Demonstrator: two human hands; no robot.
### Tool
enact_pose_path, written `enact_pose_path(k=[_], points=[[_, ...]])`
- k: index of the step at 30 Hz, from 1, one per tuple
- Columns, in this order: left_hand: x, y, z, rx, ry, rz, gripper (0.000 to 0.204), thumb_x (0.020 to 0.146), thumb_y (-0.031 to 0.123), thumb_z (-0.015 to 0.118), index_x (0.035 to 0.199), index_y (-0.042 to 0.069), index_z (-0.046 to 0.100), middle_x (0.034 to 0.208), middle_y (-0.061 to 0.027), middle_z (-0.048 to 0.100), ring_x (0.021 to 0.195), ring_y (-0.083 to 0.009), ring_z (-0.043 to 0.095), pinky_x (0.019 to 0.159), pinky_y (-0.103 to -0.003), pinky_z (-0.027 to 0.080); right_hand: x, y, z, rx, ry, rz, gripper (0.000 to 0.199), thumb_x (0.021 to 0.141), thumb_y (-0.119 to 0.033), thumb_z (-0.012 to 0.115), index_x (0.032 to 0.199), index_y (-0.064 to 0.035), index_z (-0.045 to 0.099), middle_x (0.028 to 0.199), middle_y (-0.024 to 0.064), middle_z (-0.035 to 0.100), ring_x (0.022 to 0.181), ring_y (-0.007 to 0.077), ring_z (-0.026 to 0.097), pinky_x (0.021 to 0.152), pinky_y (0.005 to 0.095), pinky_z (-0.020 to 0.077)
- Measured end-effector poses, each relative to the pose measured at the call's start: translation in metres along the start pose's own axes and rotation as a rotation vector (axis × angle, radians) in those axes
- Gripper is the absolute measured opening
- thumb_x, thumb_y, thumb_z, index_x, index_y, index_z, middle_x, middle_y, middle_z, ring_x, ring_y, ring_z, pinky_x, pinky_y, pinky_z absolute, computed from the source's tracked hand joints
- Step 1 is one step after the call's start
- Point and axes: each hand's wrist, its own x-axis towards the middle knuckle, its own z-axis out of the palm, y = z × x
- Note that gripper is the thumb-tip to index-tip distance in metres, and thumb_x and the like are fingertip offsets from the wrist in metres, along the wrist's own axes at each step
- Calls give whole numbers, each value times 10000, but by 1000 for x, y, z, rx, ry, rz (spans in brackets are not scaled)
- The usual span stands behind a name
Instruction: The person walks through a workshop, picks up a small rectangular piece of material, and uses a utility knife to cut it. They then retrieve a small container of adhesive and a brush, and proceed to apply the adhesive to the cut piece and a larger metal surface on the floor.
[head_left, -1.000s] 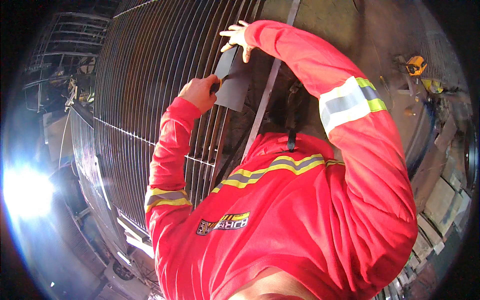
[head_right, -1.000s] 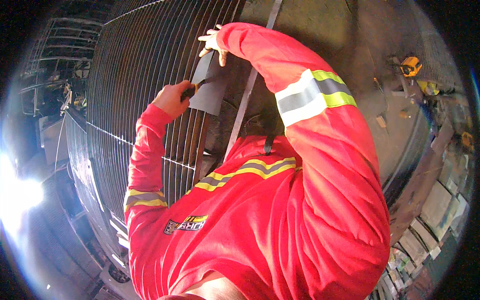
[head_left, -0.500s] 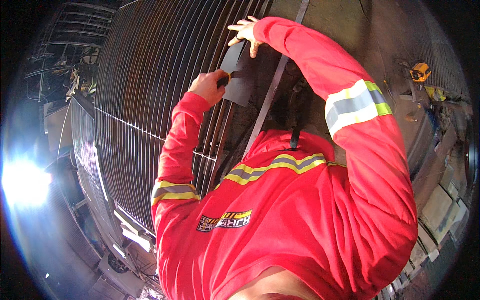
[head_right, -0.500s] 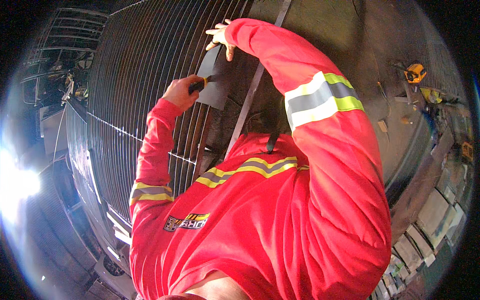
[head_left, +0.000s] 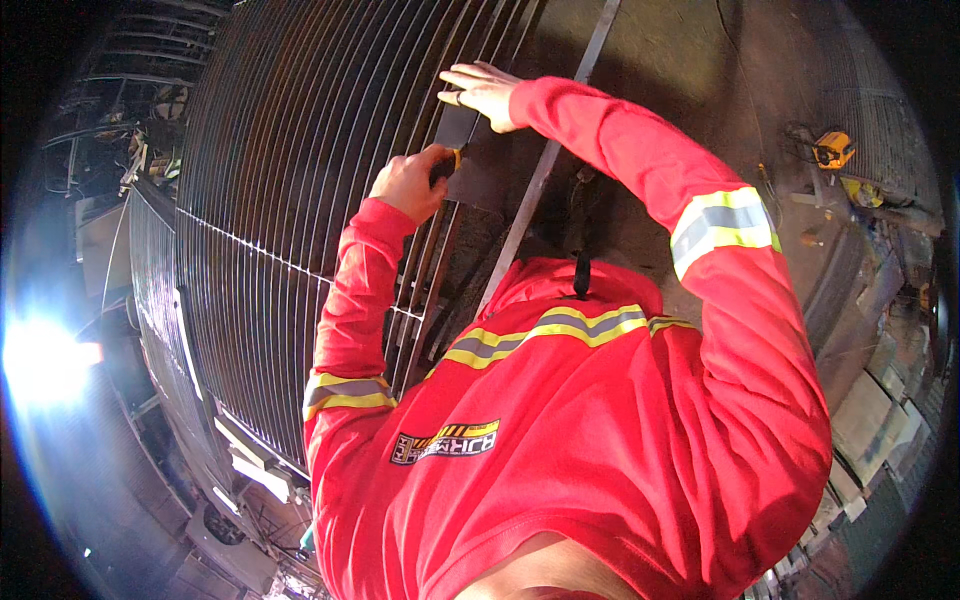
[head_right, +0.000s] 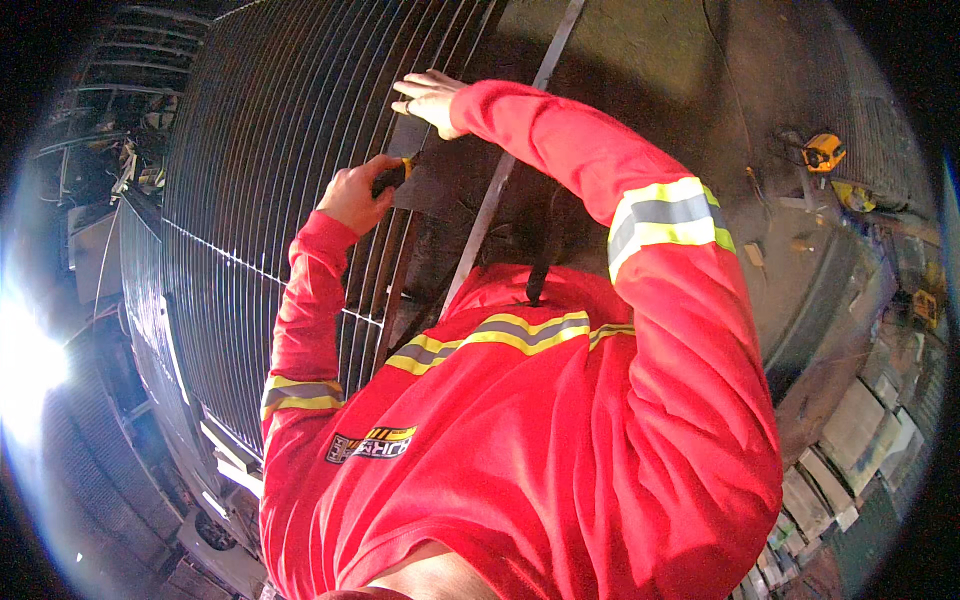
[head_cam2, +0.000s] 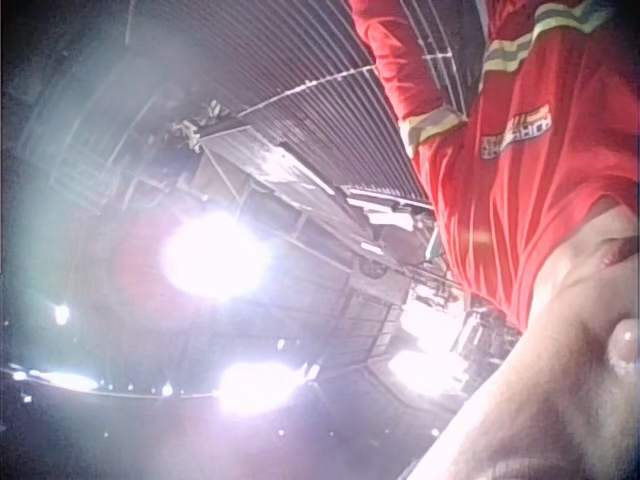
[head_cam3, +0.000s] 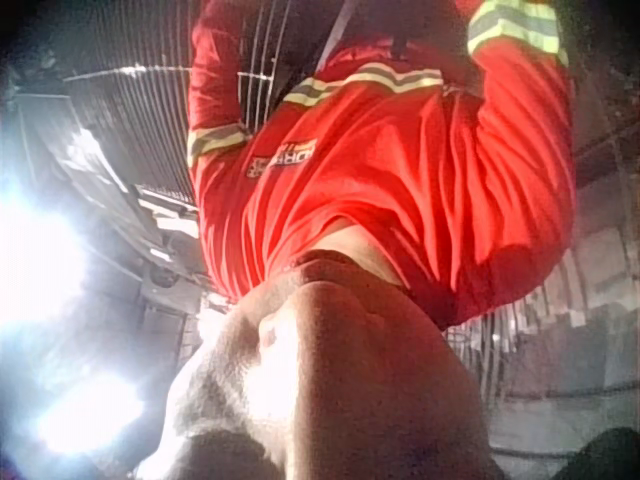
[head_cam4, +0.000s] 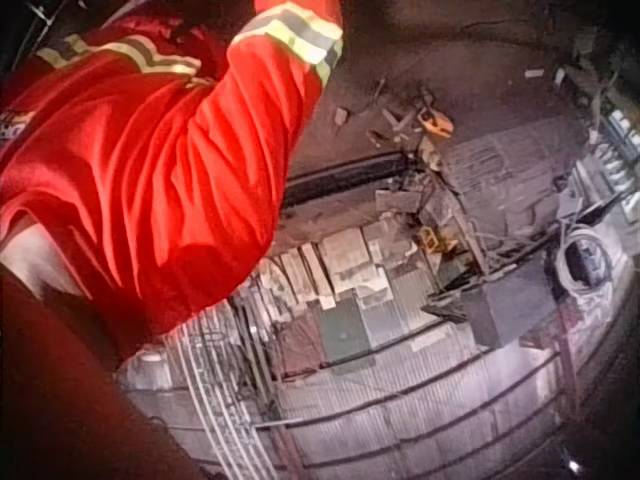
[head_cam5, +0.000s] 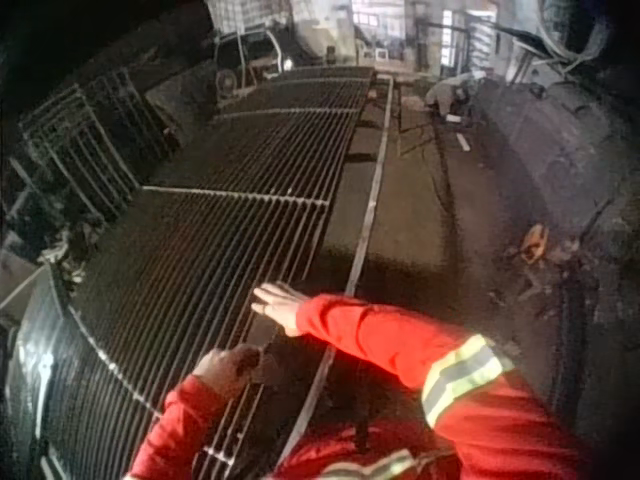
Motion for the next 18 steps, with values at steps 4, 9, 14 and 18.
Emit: enact_pose_path(k=[4, 9, 14, 18], points=[[4, 6, 4, 87, -30, -60, 333, 757, 151, 595, 1086, 103, 579, 871, -189, 657, 817, -375, 633, 753, -467, 514, -19, -8, 30, -58, 50, -88, 724, 751, -36, 531, 1428, -113, 288, 1509, 109, 215, 1402, 238, 186, 1143, 438, 147], [-6, 0, 15, 89, 42, -4, 313, 767, 141, 588, 1078, 123, 567, 794, -199, 648, 744, -383, 635, 689, -474, 523, -19, -9, 44, -140, 102, -77, 741, 791, -82, 509, 1459, -128, 193, 1525, 89, 179, 1410, 219, 166, 1147, 448, 115], [-27, 18, 3, 176, -42, -86, 298, 776, 133, 577, 1073, 136, 558, 753, -191, 644, 696, -386, 633, 642, -485, 521, -19, -14, 38, -217, 26, -51, 754, 801, -125, 530, 1464, -134, 170, 1533, 72, 157, 1413, 210, 156, 1147, 448, 97], [-38, 20, -2, 150, -75, -109, 308, 774, 133, 579, 1081, 129, 554, 765, -197, 644, 718, -386, 633, 661, -487, 517, -23, -13, 36, -192, 6, -35, 768, 795, -130, 545, 1464, -136, 169, 1534, 68, 154, 1415, 206, 147, 1146, 448, 98]])
